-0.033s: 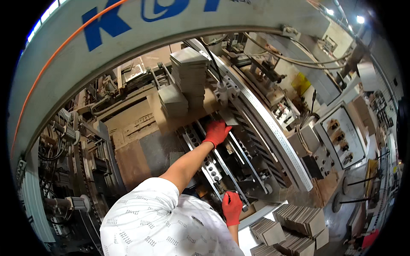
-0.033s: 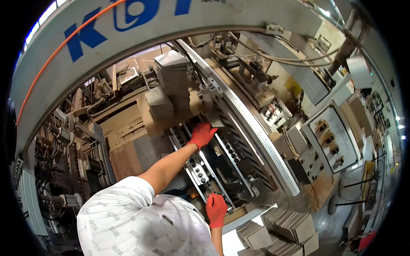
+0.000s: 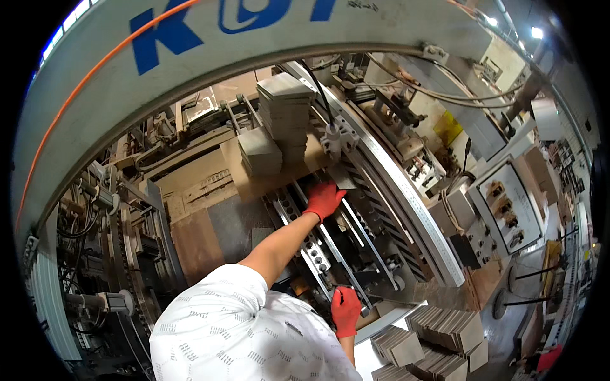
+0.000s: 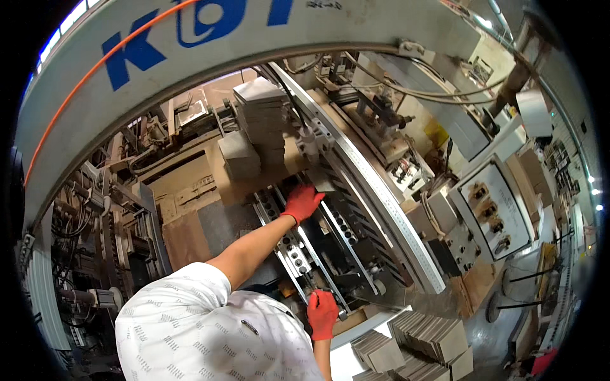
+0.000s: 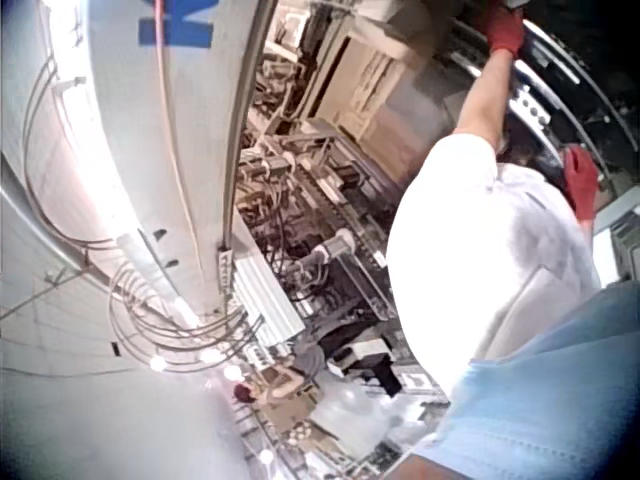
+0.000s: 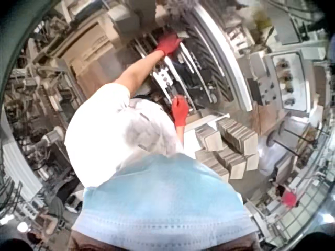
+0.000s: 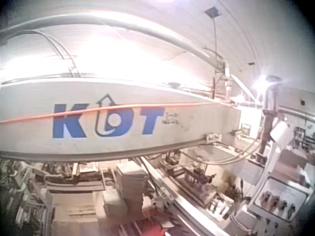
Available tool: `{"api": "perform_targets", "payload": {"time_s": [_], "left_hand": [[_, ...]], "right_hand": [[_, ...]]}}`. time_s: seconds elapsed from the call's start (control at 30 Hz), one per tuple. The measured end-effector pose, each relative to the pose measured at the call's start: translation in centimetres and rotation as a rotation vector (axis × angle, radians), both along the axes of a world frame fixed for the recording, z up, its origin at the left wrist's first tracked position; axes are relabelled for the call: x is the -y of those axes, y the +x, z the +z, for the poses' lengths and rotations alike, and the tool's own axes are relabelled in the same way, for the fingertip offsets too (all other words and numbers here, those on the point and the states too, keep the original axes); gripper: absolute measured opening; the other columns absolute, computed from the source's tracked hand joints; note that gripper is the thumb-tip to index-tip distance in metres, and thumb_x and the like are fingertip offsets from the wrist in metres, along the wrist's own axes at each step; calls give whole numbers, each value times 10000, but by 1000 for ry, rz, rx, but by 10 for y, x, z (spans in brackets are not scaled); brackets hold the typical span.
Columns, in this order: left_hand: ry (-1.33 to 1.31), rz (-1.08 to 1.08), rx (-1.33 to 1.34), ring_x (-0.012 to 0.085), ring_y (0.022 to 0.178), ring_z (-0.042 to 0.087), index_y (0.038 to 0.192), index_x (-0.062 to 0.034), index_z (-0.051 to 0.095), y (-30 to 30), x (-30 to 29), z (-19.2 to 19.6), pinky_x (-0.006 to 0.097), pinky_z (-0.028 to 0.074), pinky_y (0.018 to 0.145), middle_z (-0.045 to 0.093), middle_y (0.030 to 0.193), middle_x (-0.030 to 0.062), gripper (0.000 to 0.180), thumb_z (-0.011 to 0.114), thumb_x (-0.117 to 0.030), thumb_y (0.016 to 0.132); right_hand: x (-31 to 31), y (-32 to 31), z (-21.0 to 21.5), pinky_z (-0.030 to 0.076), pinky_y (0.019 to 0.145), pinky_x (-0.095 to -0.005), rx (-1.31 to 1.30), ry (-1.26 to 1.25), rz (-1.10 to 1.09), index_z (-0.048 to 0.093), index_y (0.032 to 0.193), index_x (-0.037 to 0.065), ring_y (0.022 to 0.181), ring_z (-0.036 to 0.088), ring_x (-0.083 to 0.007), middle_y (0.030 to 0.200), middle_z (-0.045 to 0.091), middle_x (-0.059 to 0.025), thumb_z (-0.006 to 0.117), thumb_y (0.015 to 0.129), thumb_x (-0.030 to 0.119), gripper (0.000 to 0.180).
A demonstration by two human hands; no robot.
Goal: The person, wearing red gloves, handles stacks of rectangular tiles at a processing machine, placing them into a feeder by hand and moving processed stacks to a side surface.
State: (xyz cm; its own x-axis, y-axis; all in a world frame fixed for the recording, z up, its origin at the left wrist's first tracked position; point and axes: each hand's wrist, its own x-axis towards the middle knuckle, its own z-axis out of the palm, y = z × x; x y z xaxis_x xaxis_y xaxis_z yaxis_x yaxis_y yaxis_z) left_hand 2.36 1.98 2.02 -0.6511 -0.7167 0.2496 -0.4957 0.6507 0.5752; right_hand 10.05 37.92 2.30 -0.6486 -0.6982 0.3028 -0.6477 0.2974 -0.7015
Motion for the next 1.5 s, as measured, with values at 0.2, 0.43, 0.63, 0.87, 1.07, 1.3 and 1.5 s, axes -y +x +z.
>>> {"api": "perform_targets", "payload": {"time_s": [0.2,0.43,0.63,0.87,1.07,1.3,1.5], "left_hand": [[229,-10,-16,435,1094,671,1155,-37,677,-2,-6,-6,540,543,908,712,1135,250,511,604,-507,968],[297,-66,-52,448,1069,671,1137,-35,668,3,-14,-9,551,536,905,709,1121,240,462,615,-461,966],[350,-103,-82,458,1115,640,1147,-40,668,5,7,-7,549,522,924,683,1190,249,454,620,-448,953],[297,-134,-97,444,1081,659,1116,-55,648,-1,9,0,545,533,893,710,1136,224,431,598,-455,964],[109,-352,5,455,990,687,1006,-39,735,-7,-10,7,581,548,825,717,1000,250,250,548,-188,933],[249,-207,-52,471,1050,655,1087,8,649,4,18,-19,529,502,858,712,1071,250,468,590,-448,1000],[250,-280,-129,461,1009,661,1047,3,647,-1,23,-32,524,500,834,713,1043,251,467,602,-459,994]], "right_hand": [[-8,7,4,540,738,-456,-34,83,-92,710,987,67,841,680,-362,901,699,-140,683,953,170,111],[-22,31,-6,562,752,-465,-78,285,-54,758,1036,85,880,714,-357,979,751,-149,778,871,413,367],[-6,18,-16,563,788,-474,24,560,-84,783,1015,112,921,713,-375,973,755,-156,738,853,511,433],[11,26,9,560,784,-425,3,522,-230,755,988,112,912,717,-320,953,752,-95,801,797,432,376],[-19,29,-17,569,829,-420,-223,424,-264,761,1060,140,991,720,-293,1045,759,-73,812,786,466,429],[-3,34,-3,551,800,-452,-92,466,-248,719,1041,115,958,698,-329,981,701,-102,765,810,502,453],[-1,40,-1,552,832,-453,-97,480,-271,703,1069,122,988,698,-320,1027,701,-94,758,822,529,480]]}}
